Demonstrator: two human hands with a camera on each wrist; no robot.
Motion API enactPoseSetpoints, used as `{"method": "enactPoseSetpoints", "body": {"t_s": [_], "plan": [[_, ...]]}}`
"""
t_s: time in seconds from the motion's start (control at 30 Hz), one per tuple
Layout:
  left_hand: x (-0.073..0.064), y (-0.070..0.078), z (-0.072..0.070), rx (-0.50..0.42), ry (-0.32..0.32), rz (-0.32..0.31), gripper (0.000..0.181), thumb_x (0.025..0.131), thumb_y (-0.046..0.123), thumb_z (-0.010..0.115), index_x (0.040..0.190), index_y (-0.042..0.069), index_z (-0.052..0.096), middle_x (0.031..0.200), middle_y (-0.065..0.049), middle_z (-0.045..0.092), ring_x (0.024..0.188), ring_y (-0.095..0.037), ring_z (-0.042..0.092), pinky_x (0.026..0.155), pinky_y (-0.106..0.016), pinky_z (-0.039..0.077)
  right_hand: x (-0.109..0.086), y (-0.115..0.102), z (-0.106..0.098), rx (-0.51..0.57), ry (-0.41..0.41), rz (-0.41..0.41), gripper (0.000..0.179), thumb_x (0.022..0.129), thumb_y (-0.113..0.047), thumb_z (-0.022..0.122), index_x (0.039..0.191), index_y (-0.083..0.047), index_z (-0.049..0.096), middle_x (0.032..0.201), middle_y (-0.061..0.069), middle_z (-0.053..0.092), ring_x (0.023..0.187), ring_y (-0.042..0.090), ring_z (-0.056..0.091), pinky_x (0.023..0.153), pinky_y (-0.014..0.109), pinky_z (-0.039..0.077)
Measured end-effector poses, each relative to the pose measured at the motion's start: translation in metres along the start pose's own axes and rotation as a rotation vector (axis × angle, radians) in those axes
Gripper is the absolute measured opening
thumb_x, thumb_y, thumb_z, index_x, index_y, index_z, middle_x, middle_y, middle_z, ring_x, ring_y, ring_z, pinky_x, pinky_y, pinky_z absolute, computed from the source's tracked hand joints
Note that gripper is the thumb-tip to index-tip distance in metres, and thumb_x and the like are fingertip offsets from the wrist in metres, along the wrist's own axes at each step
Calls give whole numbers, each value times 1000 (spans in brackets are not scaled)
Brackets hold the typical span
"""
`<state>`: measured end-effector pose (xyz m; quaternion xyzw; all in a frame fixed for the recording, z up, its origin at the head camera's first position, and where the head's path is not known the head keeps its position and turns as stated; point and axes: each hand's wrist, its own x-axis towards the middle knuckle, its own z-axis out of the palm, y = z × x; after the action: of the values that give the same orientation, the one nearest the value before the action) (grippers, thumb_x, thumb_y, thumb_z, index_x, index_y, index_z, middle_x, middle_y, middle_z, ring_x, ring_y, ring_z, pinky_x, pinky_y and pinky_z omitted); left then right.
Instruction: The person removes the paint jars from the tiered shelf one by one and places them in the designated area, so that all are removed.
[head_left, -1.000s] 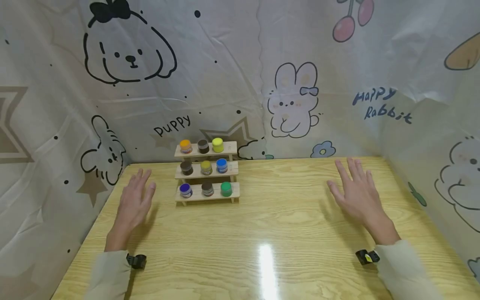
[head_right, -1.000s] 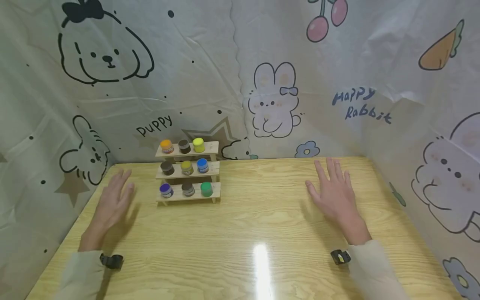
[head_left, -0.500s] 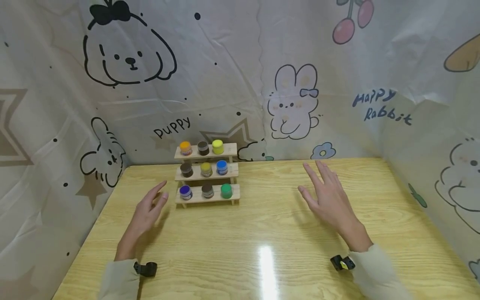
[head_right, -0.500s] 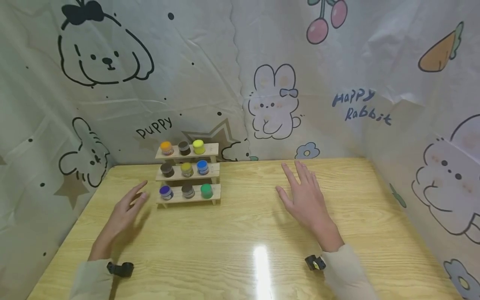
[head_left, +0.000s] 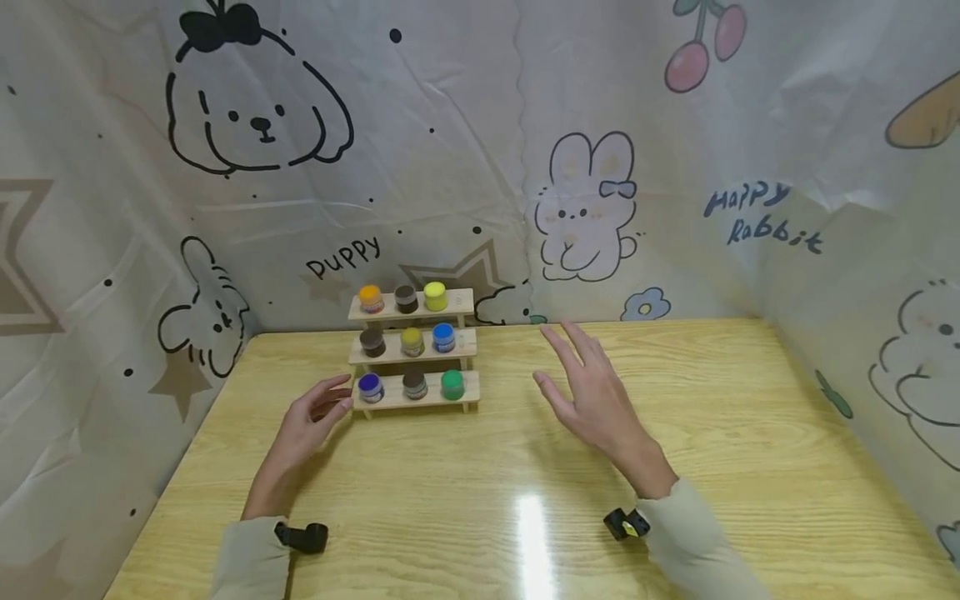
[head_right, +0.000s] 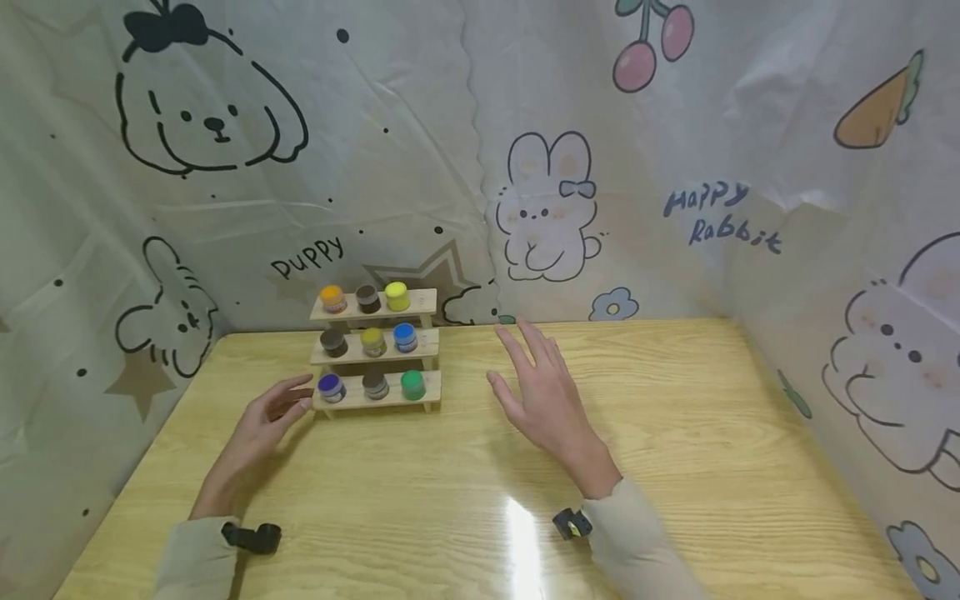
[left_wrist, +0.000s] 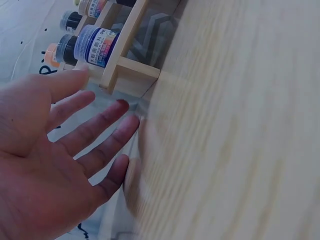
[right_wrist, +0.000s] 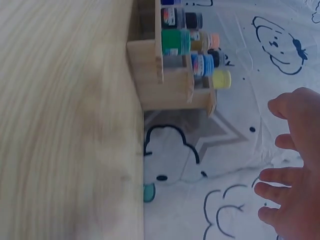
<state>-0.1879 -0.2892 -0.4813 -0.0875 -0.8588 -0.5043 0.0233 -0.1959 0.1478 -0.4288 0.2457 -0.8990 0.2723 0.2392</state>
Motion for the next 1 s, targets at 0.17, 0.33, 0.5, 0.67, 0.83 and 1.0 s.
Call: {"method": "enactPoseSetpoints", "body": {"t_s": [0.17,0.33,0.5,0.67,0.83,1.0], "plan": [[2,-2,1,-6,-3,-10,46,106,20,62,147,3,53,128,-24,67,112,-37,67,87,-14,53,11,-12,10,66,3,-6,64,102,-32,64,159,-18,39,163,16,34,146,41,36,112,67,38],[5,-3,0,-10,-5,-30,43,105,18,62,146,3,56,125,-25,68,110,-32,69,86,-13,52,20,-19,22,151,-11,-3,62,103,-33,62,159,-17,40,161,15,36,146,37,36,109,65,43],[5,-4,5,-40,0,-46,43,105,16,62,146,3,55,127,-25,67,107,-18,69,87,-12,52,34,-19,34,241,-44,10,59,103,-30,63,156,-13,43,157,11,41,144,29,40,115,55,41],[2,-4,7,-51,17,-37,41,105,14,63,144,2,57,124,-25,68,104,-14,69,86,-12,53,51,-22,46,308,-60,11,56,102,-26,65,153,-11,46,152,11,48,140,26,45,115,50,42],[3,-3,8,-72,24,-36,41,104,12,63,143,0,57,123,-27,68,101,-9,70,85,-13,54,67,-24,54,339,-59,17,55,102,-25,65,151,-10,48,147,9,52,133,26,51,111,48,47],[7,-4,7,-147,12,-71,43,103,9,63,144,-3,54,125,-31,65,100,-9,71,87,-19,58,83,-24,60,335,-51,39,53,101,-24,67,148,-7,50,139,11,57,126,27,55,106,46,50]]}}
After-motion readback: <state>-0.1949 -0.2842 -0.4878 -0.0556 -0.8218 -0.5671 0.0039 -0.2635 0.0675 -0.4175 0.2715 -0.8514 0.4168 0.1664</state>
